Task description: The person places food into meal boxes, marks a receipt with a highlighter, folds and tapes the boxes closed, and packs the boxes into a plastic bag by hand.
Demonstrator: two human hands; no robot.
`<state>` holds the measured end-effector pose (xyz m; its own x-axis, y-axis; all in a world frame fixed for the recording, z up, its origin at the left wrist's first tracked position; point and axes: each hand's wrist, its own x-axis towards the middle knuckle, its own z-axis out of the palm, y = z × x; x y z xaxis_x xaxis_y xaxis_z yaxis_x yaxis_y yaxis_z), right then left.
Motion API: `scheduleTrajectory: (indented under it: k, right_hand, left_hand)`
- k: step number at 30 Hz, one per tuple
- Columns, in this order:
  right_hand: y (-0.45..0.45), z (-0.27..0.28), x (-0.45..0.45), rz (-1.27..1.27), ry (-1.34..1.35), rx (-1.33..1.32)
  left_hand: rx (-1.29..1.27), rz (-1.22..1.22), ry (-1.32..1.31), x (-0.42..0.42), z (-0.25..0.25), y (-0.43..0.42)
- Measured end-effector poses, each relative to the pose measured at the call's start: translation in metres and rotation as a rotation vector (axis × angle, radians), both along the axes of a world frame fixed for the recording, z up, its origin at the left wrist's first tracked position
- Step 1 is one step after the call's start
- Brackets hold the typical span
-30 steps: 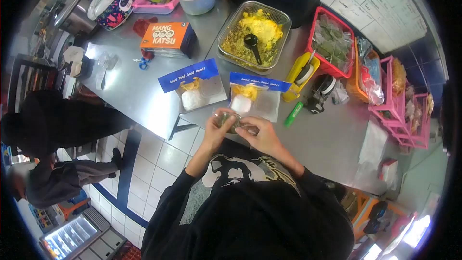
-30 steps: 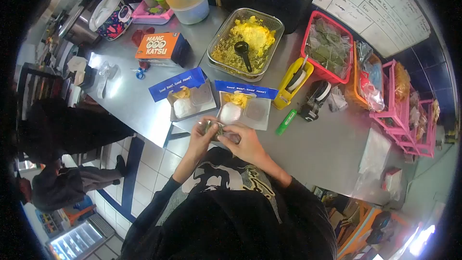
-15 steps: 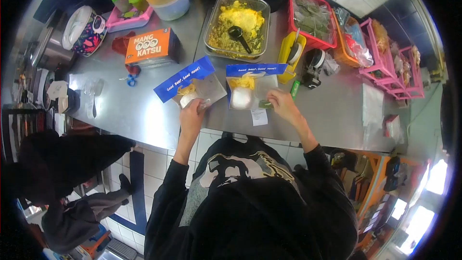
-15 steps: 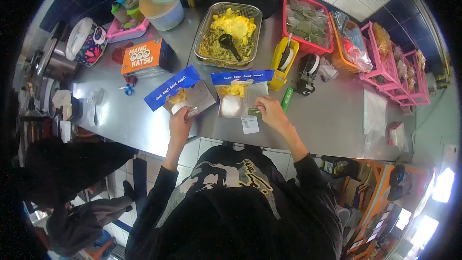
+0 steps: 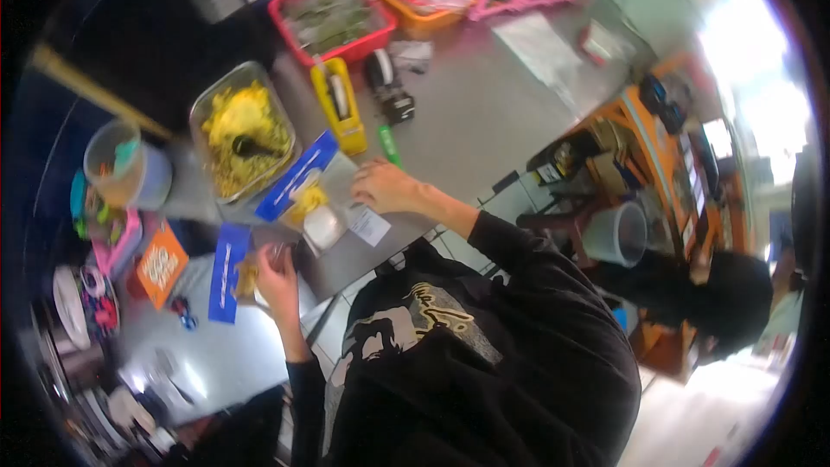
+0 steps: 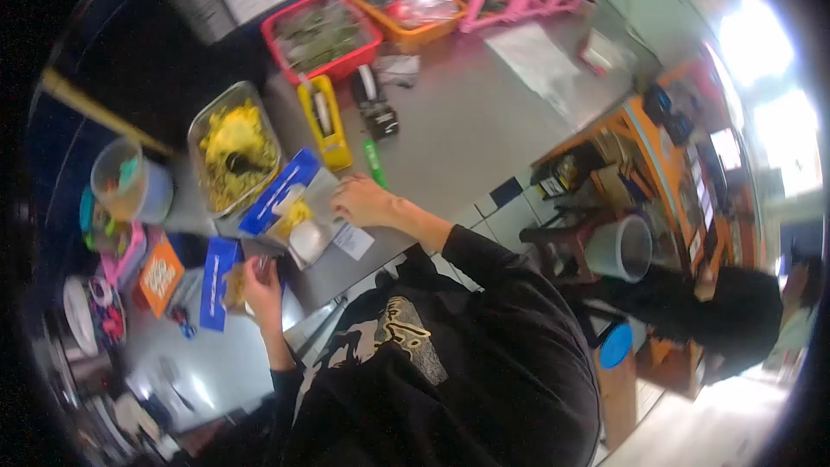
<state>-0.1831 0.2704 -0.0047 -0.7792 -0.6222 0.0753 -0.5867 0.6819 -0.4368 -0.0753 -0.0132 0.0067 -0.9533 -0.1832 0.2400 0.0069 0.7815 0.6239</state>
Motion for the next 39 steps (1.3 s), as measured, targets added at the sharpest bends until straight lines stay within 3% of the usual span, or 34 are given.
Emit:
scheduleTrajectory:
  k: [2, 5, 7, 8, 10, 11, 13, 14, 16, 18, 19, 20, 21, 22, 23, 25, 26, 27, 28, 29, 31, 33, 34, 35, 37, 39]
  right_hand:
    - [0.009, 0.000, 0.003, -0.012, 0.098, -0.131]
    - [0.011, -0.012, 0.006, -0.006, 0.136, -0.147]
    - [0.010, -0.015, 0.003, -0.023, 0.049, -0.229]
    - [0.009, -0.018, 0.000, -0.024, 0.058, -0.237]
    - [0.003, -0.015, -0.003, -0.050, 0.085, 0.027]
    - [0.003, -0.014, -0.003, -0.036, 0.083, 0.019]
    - [0.011, 0.018, -0.001, -0.160, 0.289, -0.299]
    - [0.023, 0.032, -0.004, -0.148, 0.284, -0.305]
    - [0.064, 0.055, -0.017, -0.229, 0.283, -0.413]
    - [0.134, 0.058, -0.051, -0.325, 0.457, -0.476]
    - [0.183, 0.070, -0.075, -0.372, 0.482, -0.380]
    - [0.231, 0.073, -0.110, -0.374, 0.616, -0.568]
    - [0.280, 0.087, -0.139, -0.468, 0.565, -0.609]
    - [0.323, 0.109, -0.164, -0.659, 0.503, -0.565]
    - [0.380, 0.117, -0.208, -0.567, 0.777, -0.472]
    - [0.480, 0.121, -0.291, -0.694, 0.765, -0.504]
    - [0.519, 0.126, -0.324, -0.745, 0.783, -0.449]
    - [0.563, 0.125, -0.363, -0.743, 0.812, -0.293]
    - [0.610, 0.110, -0.408, -0.673, 0.862, -0.289]
    - [0.640, 0.104, -0.435, -0.701, 0.804, -0.196]
    - [0.677, 0.091, -0.472, -0.741, 0.628, 0.036]
    - [0.702, 0.071, -0.506, -0.679, 0.482, 0.193]
    - [0.713, 0.062, -0.523, -0.642, 0.444, 0.230]
    - [0.723, 0.055, -0.538, -0.606, 0.415, 0.263]
    - [0.739, 0.048, -0.567, -0.563, 0.393, 0.293]
    - [0.751, 0.046, -0.587, -0.551, 0.390, 0.315]
  left_hand:
    - [0.204, -0.019, -0.010, -0.004, -0.015, -0.008]
    - [0.314, -0.037, -0.123, -0.010, -0.027, -0.010]
    - [0.318, -0.053, -0.043, -0.016, -0.024, -0.002]
    - [0.201, -0.028, -0.048, -0.015, -0.022, 0.000]
    - [-0.076, 0.019, -0.066, -0.013, -0.013, 0.005]
    - [-0.083, 0.034, -0.069, -0.013, -0.011, 0.007]
    - [-0.024, 0.228, 0.082, -0.014, -0.009, 0.016]
    - [-0.030, 0.241, 0.079, -0.014, -0.009, 0.020]
    - [-0.401, 0.408, 0.152, -0.015, -0.009, 0.027]
    - [-0.523, 0.420, 0.115, -0.014, -0.009, 0.035]
    - [-0.635, 0.420, 0.085, -0.013, -0.011, 0.040]
    - [-0.628, 0.383, -0.082, -0.011, -0.016, 0.039]
    - [-0.348, 0.409, 0.004, -0.009, -0.033, 0.039]
    - [-0.386, 0.447, 0.077, -0.007, -0.040, 0.043]
    - [-0.426, 0.483, 0.150, -0.006, -0.044, 0.050]
    - [-0.271, 0.600, 0.231, 0.003, -0.044, 0.069]
    - [0.056, 0.662, 0.316, 0.003, -0.040, 0.089]
    - [0.154, 0.700, 0.338, 0.008, -0.041, 0.097]
    - [0.068, 0.756, 0.281, 0.005, -0.030, 0.120]
    - [-0.020, 0.818, 0.221, 0.001, -0.011, 0.145]
    - [0.433, 0.933, 0.367, -0.020, 0.020, 0.192]
    - [0.567, 0.956, 0.407, -0.014, 0.033, 0.207]
    - [0.756, 1.005, 0.499, -0.017, 0.046, 0.214]
    - [0.626, 0.929, 0.547, -0.019, 0.053, 0.228]
    - [0.129, 0.823, 0.549, -0.016, 0.049, 0.232]
    - [-0.092, 0.886, 0.399, -0.012, 0.056, 0.242]
